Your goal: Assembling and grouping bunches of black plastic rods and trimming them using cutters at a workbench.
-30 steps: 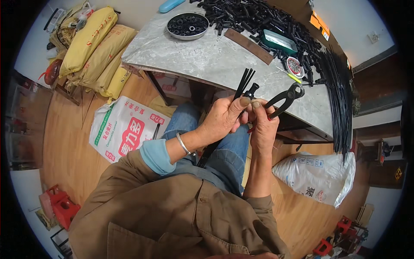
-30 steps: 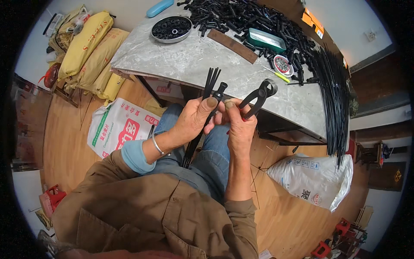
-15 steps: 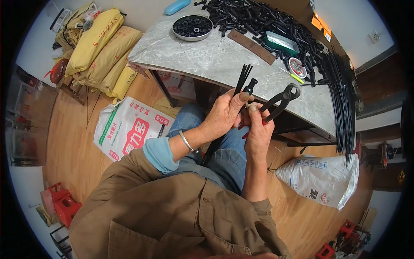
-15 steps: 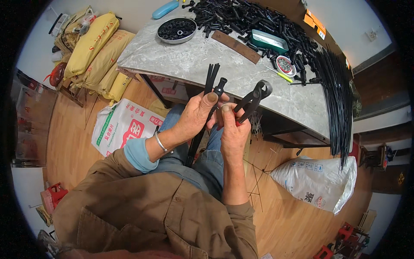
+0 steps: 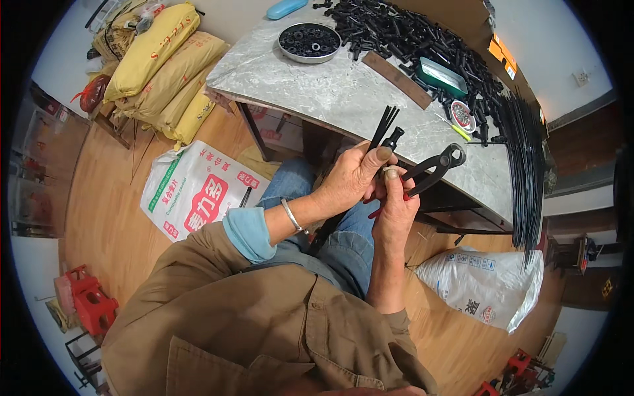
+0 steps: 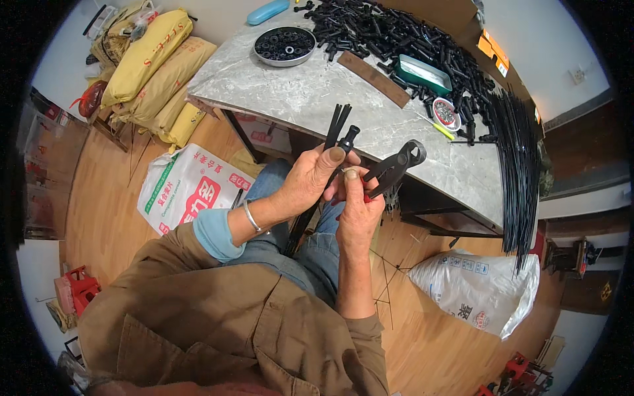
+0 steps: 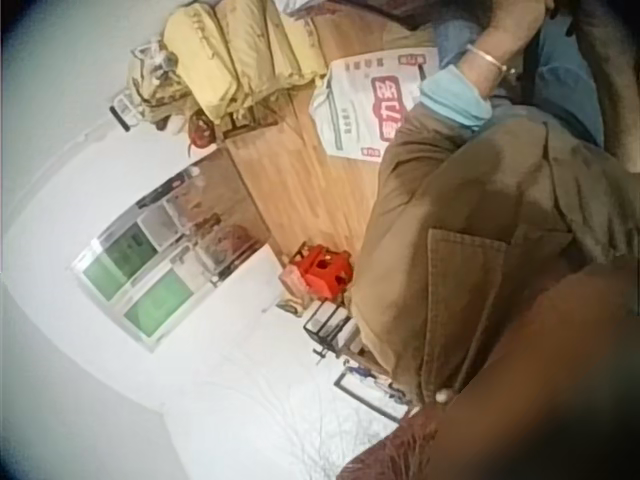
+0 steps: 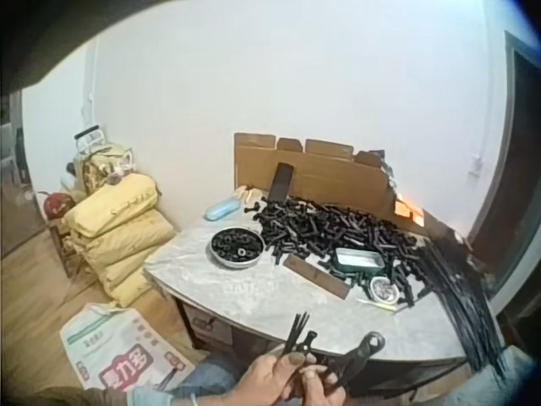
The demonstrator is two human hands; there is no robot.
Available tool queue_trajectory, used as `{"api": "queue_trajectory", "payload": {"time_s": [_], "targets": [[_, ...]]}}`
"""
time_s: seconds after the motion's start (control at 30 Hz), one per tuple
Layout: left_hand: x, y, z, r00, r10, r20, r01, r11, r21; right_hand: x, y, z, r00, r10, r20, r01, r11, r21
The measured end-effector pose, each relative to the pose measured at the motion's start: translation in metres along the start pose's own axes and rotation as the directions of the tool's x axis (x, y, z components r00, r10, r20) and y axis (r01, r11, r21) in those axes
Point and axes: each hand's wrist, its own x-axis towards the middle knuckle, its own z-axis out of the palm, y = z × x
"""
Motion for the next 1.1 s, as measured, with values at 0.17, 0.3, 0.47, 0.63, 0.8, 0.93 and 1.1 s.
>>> {"api": "queue_trajectory", "payload": {"time_s": [0.17,0.3,0.47,0.63,0.8,0.93,1.1], "targets": [[0.000,0.002,-0.001,0.999,-0.004,-0.034,0.004,1.000,-0.014,-0.001,0.000,0.002,1.000,-0.009,-0.001,0.009,1.000,-0.002],[-0.001,0.003,0.001,1.000,-0.008,-0.022,0.006,0.998,-0.059,-0.002,0.002,-0.002,1.000,-0.017,0.014,0.017,0.999,0.029],[-0.002,0.001,-0.005,0.999,-0.031,0.007,0.031,0.999,0.013,-0.002,0.004,-0.001,0.999,-0.027,0.045,0.026,1.000,0.009],[-0.002,-0.003,-0.004,1.000,-0.022,0.008,0.022,1.000,0.021,-0.003,0.001,0.001,0.999,-0.033,0.025,0.033,0.999,0.008],[-0.003,0.000,0.001,0.998,0.017,-0.058,-0.018,1.000,-0.018,-0.007,-0.003,0.006,0.998,-0.066,-0.021,0.064,0.994,-0.084],[-0.006,0.007,0.000,0.997,-0.051,-0.061,0.053,0.998,0.038,-0.008,-0.008,0.006,0.961,-0.267,0.078,0.277,0.907,-0.317],[-0.008,0.004,-0.001,0.999,-0.032,0.002,0.032,0.997,0.072,0.001,0.003,-0.013,0.928,-0.347,0.134,0.368,0.801,-0.472]]}}
